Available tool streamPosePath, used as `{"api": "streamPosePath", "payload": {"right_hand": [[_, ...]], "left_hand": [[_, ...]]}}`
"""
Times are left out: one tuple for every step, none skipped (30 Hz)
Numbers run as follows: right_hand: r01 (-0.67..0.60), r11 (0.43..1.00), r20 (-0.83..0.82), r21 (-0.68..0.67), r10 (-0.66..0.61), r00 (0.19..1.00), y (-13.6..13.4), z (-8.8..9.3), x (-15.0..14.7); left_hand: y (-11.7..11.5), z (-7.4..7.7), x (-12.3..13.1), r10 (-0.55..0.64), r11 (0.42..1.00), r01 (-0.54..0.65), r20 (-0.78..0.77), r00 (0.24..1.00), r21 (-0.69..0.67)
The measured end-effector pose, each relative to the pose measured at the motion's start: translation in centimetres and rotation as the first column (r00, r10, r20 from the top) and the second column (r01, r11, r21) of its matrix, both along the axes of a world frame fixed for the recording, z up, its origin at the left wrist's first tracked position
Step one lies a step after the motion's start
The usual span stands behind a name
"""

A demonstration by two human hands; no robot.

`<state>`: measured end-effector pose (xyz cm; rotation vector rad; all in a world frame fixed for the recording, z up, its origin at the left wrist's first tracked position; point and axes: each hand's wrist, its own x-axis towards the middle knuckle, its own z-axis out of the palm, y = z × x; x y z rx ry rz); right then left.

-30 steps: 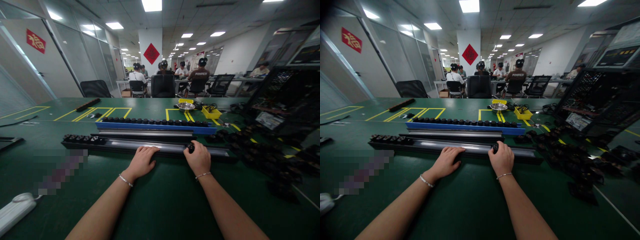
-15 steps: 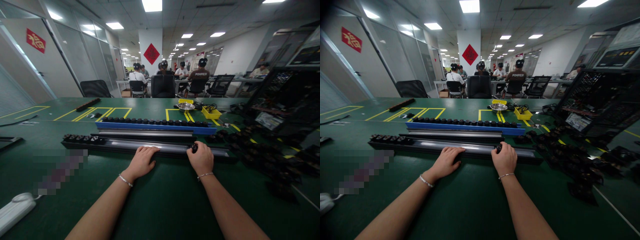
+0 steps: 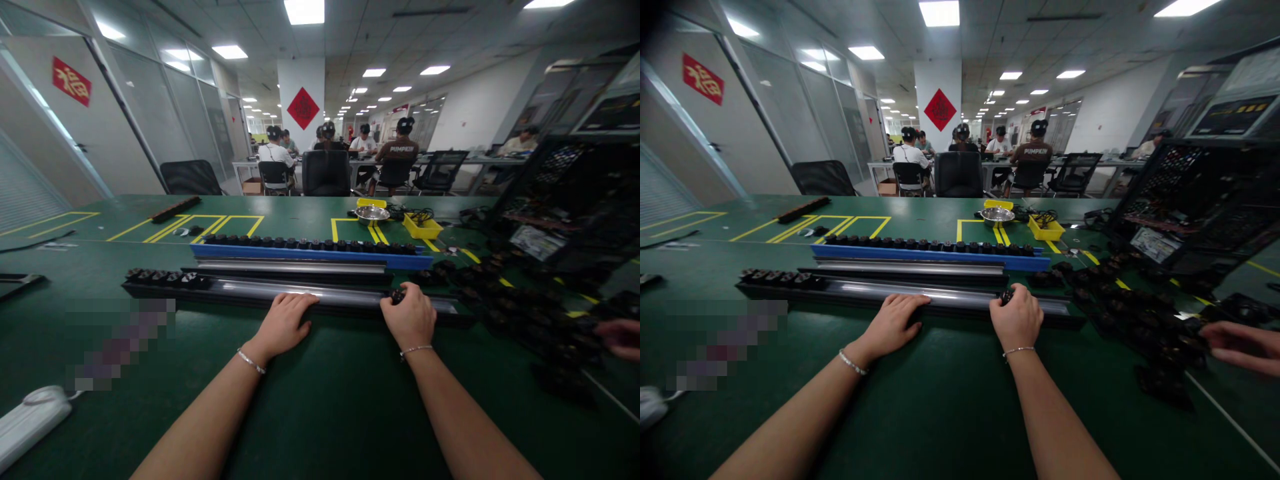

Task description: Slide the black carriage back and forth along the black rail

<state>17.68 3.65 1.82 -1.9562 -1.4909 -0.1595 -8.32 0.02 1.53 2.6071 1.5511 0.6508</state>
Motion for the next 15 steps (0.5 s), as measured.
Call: {"api": "streamPosePath", "payload": {"right_hand": [[0.003,1.0,-0.001,-0.001,-0.003,1.0,-0.01,0.03,0.08],[0.007,1.0,-0.001,-0.004,-0.007,1.0,-0.02,0.07,0.17],[0.011,1.0,-0.001,-0.008,-0.011,1.0,-0.03,0.11,0.25],[0.014,1.0,-0.002,-0.014,-0.014,1.0,-0.04,0.15,0.33],[0.019,1.0,-0.003,-0.018,-0.019,1.0,-0.05,0.18,0.41],[0.022,1.0,-0.005,-0.022,-0.022,1.0,-0.05,0.2,0.47],[0.025,0.999,-0.007,-0.023,-0.025,1.0,-0.05,0.21,0.51],[0.027,0.999,-0.009,-0.023,-0.027,1.0,-0.05,0.22,0.54],[0.028,0.999,-0.012,-0.02,-0.028,1.0,-0.04,0.22,0.56],[0.028,0.999,-0.014,-0.017,-0.029,0.999,-0.04,0.21,0.57],[0.028,1.0,-0.016,-0.012,-0.028,0.999,-0.04,0.2,0.57],[0.027,1.0,-0.017,-0.008,-0.028,0.999,-0.05,0.2,0.58],[0.029,1.0,-0.019,-0.004,-0.029,0.999,-0.06,0.2,0.6],[0.032,0.999,-0.022,-0.003,-0.032,0.999,-0.07,0.22,0.62],[0.037,0.999,-0.024,-0.002,-0.037,0.999,-0.08,0.25,0.67]], "left_hand": [[-0.01,0.01,0.0,0.0,1.0,0.0,0.0,1.0,0.0],[-0.03,0.02,-0.01,0.001,1.0,-0.001,-0.002,1.0,0.0],[-0.04,0.04,-0.02,0.0,1.0,0.0,-0.003,1.0,-0.001],[-0.05,0.06,-0.03,0.0,1.0,0.0,-0.004,1.0,-0.002],[-0.05,0.07,-0.04,-0.001,1.0,0.001,-0.006,1.0,-0.003],[-0.05,0.09,-0.05,-0.002,1.0,0.002,-0.006,1.0,-0.004],[-0.05,0.1,-0.07,-0.002,1.0,0.002,-0.006,1.0,-0.004],[-0.04,0.12,-0.08,-0.003,1.0,0.003,-0.007,1.0,-0.004],[-0.04,0.13,-0.09,-0.004,1.0,0.004,-0.007,1.0,-0.003],[-0.03,0.13,-0.1,-0.003,1.0,0.003,-0.007,1.0,-0.003],[-0.02,0.13,-0.1,-0.004,1.0,0.004,-0.007,1.0,-0.003],[-0.01,0.13,-0.11,-0.004,1.0,0.004,-0.007,1.0,-0.004],[-0.01,0.13,-0.11,-0.004,1.0,0.004,-0.006,1.0,-0.004],[0.0,0.12,-0.12,-0.005,1.0,0.005,-0.005,1.0,-0.005],[0.0,0.1,-0.12,-0.005,1.0,0.005,-0.004,1.0,-0.005]]}}
